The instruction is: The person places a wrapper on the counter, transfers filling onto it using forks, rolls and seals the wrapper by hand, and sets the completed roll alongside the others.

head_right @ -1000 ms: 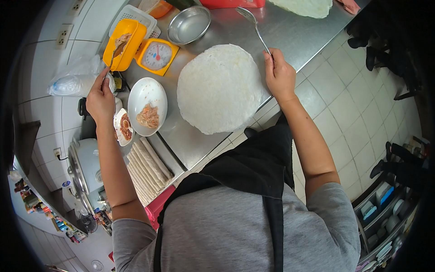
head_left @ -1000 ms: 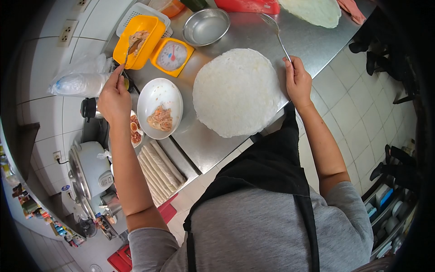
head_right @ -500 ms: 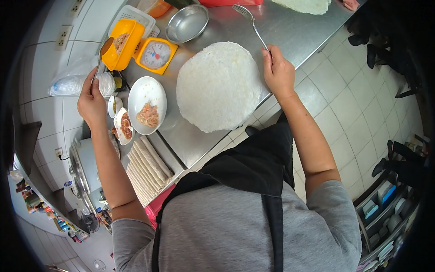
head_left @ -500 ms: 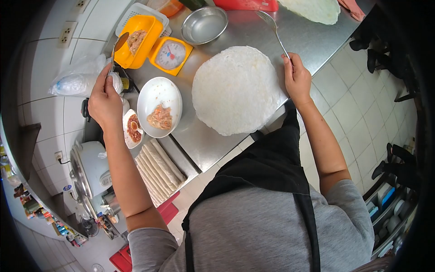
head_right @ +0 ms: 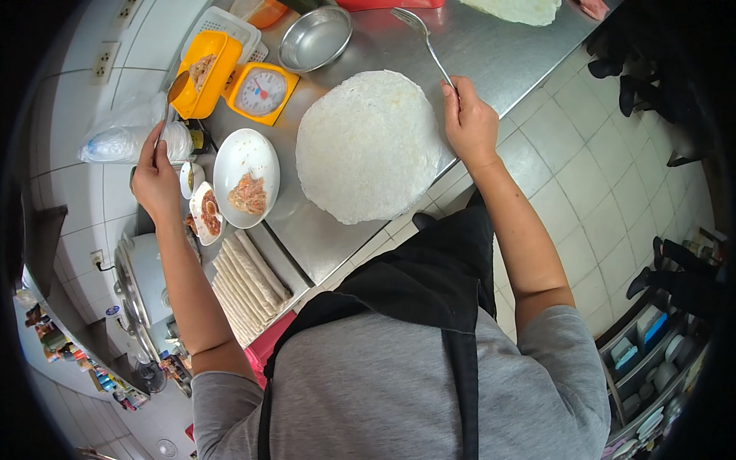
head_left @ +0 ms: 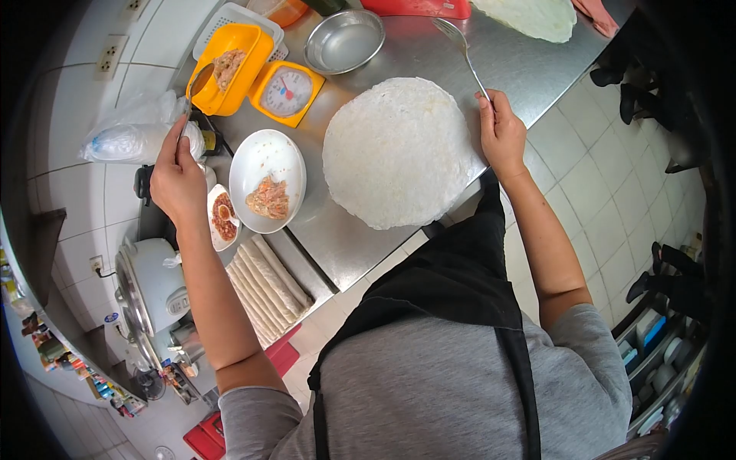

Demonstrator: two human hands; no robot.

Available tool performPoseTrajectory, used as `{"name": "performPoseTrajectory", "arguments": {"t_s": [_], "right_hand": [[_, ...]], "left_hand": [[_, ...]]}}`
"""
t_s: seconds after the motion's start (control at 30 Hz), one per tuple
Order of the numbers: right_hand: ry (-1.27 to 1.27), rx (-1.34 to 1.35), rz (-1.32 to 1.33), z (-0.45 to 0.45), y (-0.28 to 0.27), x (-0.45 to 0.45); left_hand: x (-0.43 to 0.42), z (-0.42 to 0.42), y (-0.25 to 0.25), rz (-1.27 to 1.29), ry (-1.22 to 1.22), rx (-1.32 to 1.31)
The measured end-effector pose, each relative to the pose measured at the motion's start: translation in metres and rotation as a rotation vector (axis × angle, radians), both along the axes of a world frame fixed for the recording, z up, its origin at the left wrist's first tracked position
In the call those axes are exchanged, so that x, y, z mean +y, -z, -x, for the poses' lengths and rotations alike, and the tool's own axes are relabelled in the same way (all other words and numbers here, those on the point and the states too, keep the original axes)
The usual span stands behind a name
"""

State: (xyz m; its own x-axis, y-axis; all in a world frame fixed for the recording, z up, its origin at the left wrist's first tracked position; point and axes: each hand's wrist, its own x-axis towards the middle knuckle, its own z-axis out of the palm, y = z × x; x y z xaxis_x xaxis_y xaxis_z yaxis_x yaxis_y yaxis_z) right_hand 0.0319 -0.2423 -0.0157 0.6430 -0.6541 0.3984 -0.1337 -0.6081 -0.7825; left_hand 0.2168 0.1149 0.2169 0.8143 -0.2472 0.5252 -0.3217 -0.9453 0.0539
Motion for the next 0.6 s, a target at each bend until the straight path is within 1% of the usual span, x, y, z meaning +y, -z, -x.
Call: {"name": "performPoseTrajectory", "arguments": {"t_s": [0.07,0.17,0.23,0.27,0.3,0.37,0.43,0.53,0.6], "right_hand": [[0.004,-0.013,-0.002,-0.001,0.001,0.001],[-0.011,0.035,-0.039,0.001,-0.003,0.001],[-0.026,0.006,-0.076,0.003,-0.002,0.000],[-0.039,-0.016,-0.090,0.002,-0.002,-0.001],[-0.058,0.038,-0.165,0.003,-0.007,-0.003],[-0.131,-0.004,-0.158,-0.006,-0.020,-0.005],[-0.215,-0.047,-0.108,-0.023,-0.053,-0.008],[-0.379,-0.297,0.336,-0.075,-0.136,-0.009],[-0.485,-0.251,0.481,-0.102,-0.195,0.001]], "left_hand": [[0.001,0.000,0.001,0.011,-0.010,0.009],[0.006,0.001,0.004,0.024,-0.009,0.016],[0.006,0.002,0.004,0.045,-0.013,0.016],[0.007,0.002,0.003,0.048,-0.009,0.011],[0.008,0.002,0.001,0.054,-0.009,0.002],[0.013,-0.004,-0.002,0.069,-0.026,-0.012],[0.012,-0.008,-0.013,0.067,-0.042,-0.008],[0.018,-0.025,-0.019,0.035,-0.068,0.017],[0.021,-0.037,-0.019,0.013,-0.070,0.057]]}}
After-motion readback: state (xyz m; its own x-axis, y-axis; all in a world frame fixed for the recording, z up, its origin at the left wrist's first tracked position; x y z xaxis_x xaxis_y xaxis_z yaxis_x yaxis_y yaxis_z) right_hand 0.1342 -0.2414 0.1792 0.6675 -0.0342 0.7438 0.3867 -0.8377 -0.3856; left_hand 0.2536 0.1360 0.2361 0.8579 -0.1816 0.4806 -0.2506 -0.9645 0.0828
